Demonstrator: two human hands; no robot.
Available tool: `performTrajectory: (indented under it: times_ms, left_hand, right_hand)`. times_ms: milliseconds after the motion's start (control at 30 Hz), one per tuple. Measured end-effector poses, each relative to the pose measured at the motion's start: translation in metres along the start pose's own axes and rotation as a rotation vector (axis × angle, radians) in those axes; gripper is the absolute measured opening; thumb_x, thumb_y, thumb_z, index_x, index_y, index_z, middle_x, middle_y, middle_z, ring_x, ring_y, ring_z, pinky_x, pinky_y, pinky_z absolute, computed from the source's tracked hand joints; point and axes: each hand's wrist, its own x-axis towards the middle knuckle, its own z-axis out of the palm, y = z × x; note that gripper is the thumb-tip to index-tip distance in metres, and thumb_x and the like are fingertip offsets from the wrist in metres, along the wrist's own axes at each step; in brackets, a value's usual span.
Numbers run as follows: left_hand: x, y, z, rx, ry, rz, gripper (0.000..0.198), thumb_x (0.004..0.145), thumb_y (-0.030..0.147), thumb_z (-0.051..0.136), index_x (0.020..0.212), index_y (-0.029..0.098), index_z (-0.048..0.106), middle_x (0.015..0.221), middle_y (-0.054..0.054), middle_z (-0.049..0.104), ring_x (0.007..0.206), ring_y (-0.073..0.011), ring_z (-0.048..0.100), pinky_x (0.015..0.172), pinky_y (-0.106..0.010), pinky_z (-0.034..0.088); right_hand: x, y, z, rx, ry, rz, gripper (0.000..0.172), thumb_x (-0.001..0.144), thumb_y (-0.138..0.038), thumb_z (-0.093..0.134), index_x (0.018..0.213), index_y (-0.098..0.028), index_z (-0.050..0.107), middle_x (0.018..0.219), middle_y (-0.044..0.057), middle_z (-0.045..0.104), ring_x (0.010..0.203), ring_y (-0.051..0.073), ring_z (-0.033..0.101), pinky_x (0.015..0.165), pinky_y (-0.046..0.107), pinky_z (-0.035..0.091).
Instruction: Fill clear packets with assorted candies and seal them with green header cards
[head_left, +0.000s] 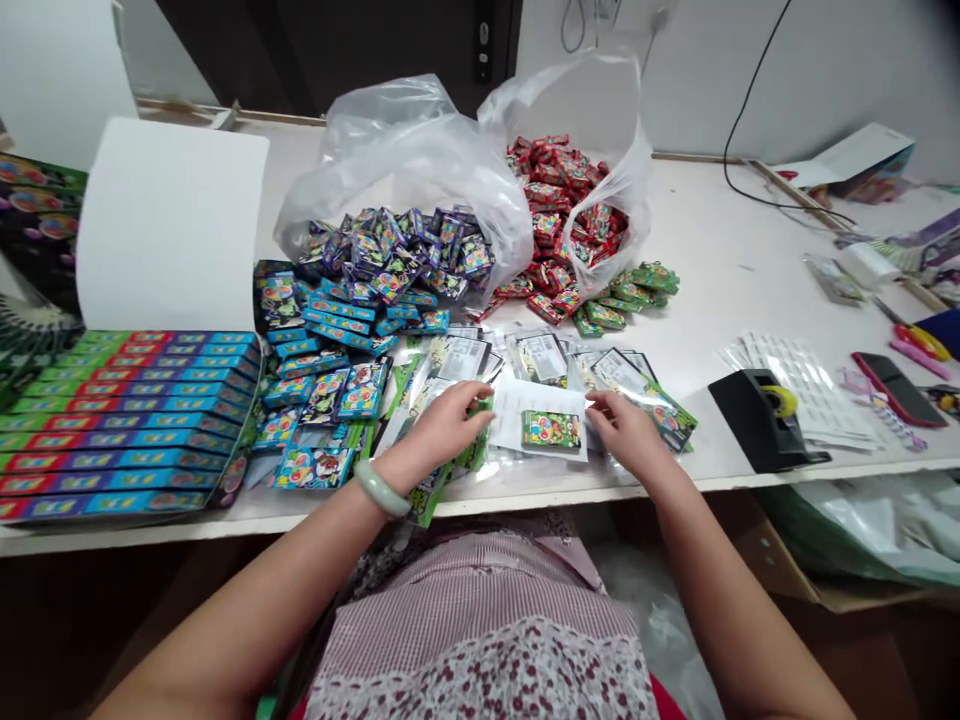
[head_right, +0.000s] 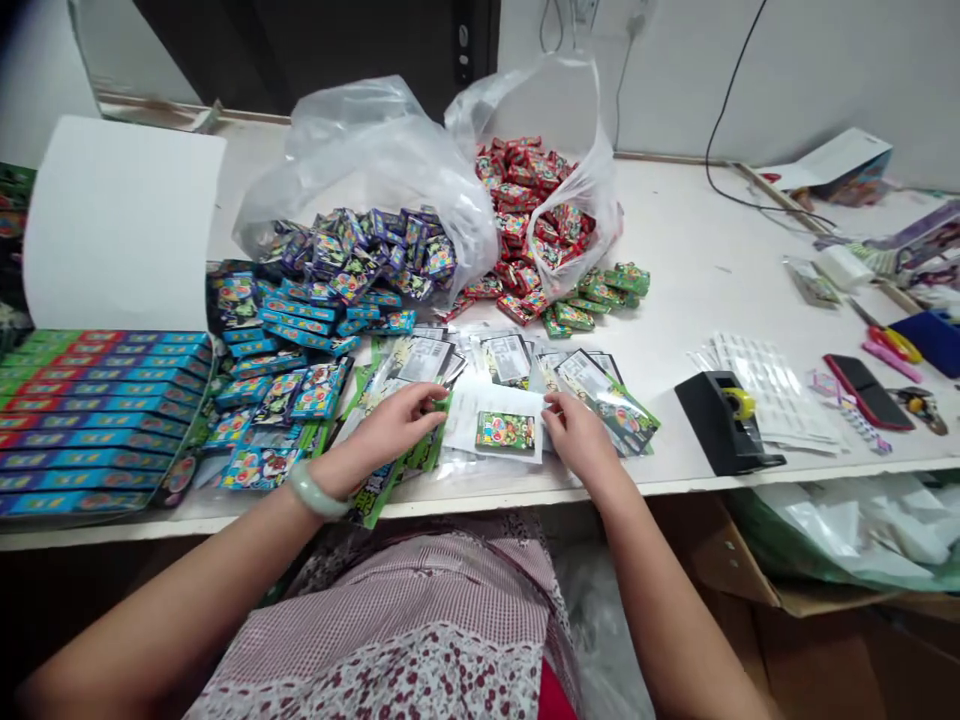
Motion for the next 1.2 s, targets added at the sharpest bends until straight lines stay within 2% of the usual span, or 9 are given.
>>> performTrajectory:
  times_ms: [100, 200, 433, 567, 733, 833, 967, 1067, 1200]
  left_hand:
    - [0.019, -0.001, 0.021, -0.091, 0.002, -0.042, 0.017, 0.069, 0.019, 0.064, 0.086, 0.02, 0.064, 0.077, 0.0, 0.06, 0.071, -0.0162, 0.055, 0.068, -0.031, 0.046]
    - [0.024, -0.001, 0.029, -0.161, 0.011, -0.084, 0.011, 0.068, 0.019, 0.063, 0.08, 0.018, 0.063, 0.068, 0.003, 0.056, 0.066, -0.0143, 0.052, 0.064, -0.028, 0.044]
    - [0.023, 0.003, 0.03, -0.417, 0.082, -0.205, 0.016, 0.069, 0.026, 0.065, 0.082, 0.018, 0.063, 0.075, 0.0, 0.061, 0.07, -0.0137, 0.056, 0.066, -0.028, 0.046]
    - [0.024, 0.007, 0.029, -0.539, 0.101, -0.257, 0.019, 0.065, 0.027, 0.068, 0.081, 0.018, 0.062, 0.076, 0.0, 0.061, 0.068, -0.0126, 0.056, 0.065, -0.027, 0.046]
    - [0.029, 0.009, 0.031, -0.633, 0.123, -0.298, 0.021, 0.065, 0.027, 0.07, 0.082, 0.017, 0.063, 0.077, 0.001, 0.061, 0.066, -0.0108, 0.054, 0.059, -0.023, 0.045]
    - [0.033, 0.01, 0.031, -0.651, 0.129, -0.287, 0.023, 0.062, 0.025, 0.072, 0.083, 0.016, 0.065, 0.079, 0.0, 0.062, 0.069, -0.0113, 0.055, 0.062, -0.023, 0.044]
    - [0.043, 0.017, 0.029, -0.662, 0.189, -0.216, 0.023, 0.061, 0.023, 0.074, 0.082, 0.017, 0.066, 0.079, 0.001, 0.063, 0.072, -0.0126, 0.056, 0.067, -0.025, 0.046]
    - [0.053, 0.026, 0.023, -0.667, 0.268, -0.153, 0.022, 0.064, 0.023, 0.072, 0.083, 0.017, 0.065, 0.078, 0.001, 0.062, 0.072, -0.0126, 0.056, 0.067, -0.025, 0.046]
    - [0.057, 0.037, 0.011, -0.713, 0.272, -0.086, 0.028, 0.064, 0.022, 0.074, 0.09, 0.018, 0.065, 0.089, 0.0, 0.065, 0.078, -0.0134, 0.059, 0.07, -0.025, 0.049]
  right_hand:
    - [0.001, -0.002, 0.005, 0.046, -0.004, 0.006, 0.026, 0.085, -0.033, 0.051, 0.105, -0.021, 0.063, 0.087, 0.006, 0.07, 0.075, 0.021, 0.065, 0.07, 0.036, 0.05]
    - [0.004, -0.003, 0.008, 0.118, 0.016, 0.034, 0.028, 0.083, -0.035, 0.052, 0.104, -0.019, 0.063, 0.086, 0.006, 0.069, 0.075, 0.021, 0.064, 0.07, 0.036, 0.05]
    - [0.005, 0.001, 0.011, 0.274, 0.076, 0.044, 0.031, 0.081, -0.037, 0.055, 0.105, -0.019, 0.061, 0.1, 0.009, 0.069, 0.081, 0.021, 0.064, 0.074, 0.038, 0.052]
    - [0.009, 0.004, 0.013, 0.396, 0.083, 0.056, 0.034, 0.08, -0.042, 0.055, 0.105, -0.019, 0.06, 0.091, 0.007, 0.068, 0.079, 0.02, 0.063, 0.069, 0.035, 0.052]
    - [0.02, 0.002, 0.012, 0.34, 0.202, -0.008, 0.023, 0.076, -0.041, 0.06, 0.083, -0.019, 0.063, 0.089, 0.007, 0.062, 0.08, 0.02, 0.058, 0.07, 0.034, 0.048]
    - [0.029, -0.001, 0.011, 0.488, 0.182, 0.042, 0.02, 0.074, -0.039, 0.062, 0.074, -0.02, 0.059, 0.075, 0.002, 0.058, 0.069, 0.017, 0.055, 0.069, 0.033, 0.047]
    - [0.046, -0.01, 0.011, 0.665, 0.181, 0.077, 0.022, 0.074, -0.04, 0.06, 0.083, -0.021, 0.053, 0.072, -0.001, 0.058, 0.065, 0.015, 0.057, 0.067, 0.031, 0.048]
    - [0.056, -0.023, 0.008, 0.747, 0.207, 0.011, 0.034, 0.073, -0.037, 0.063, 0.1, -0.023, 0.048, 0.077, -0.002, 0.061, 0.067, 0.014, 0.059, 0.068, 0.03, 0.05]
    - [0.06, -0.044, 0.0, 0.776, 0.283, -0.112, 0.042, 0.073, -0.032, 0.067, 0.109, -0.026, 0.045, 0.073, -0.005, 0.056, 0.064, 0.013, 0.057, 0.065, 0.028, 0.049]
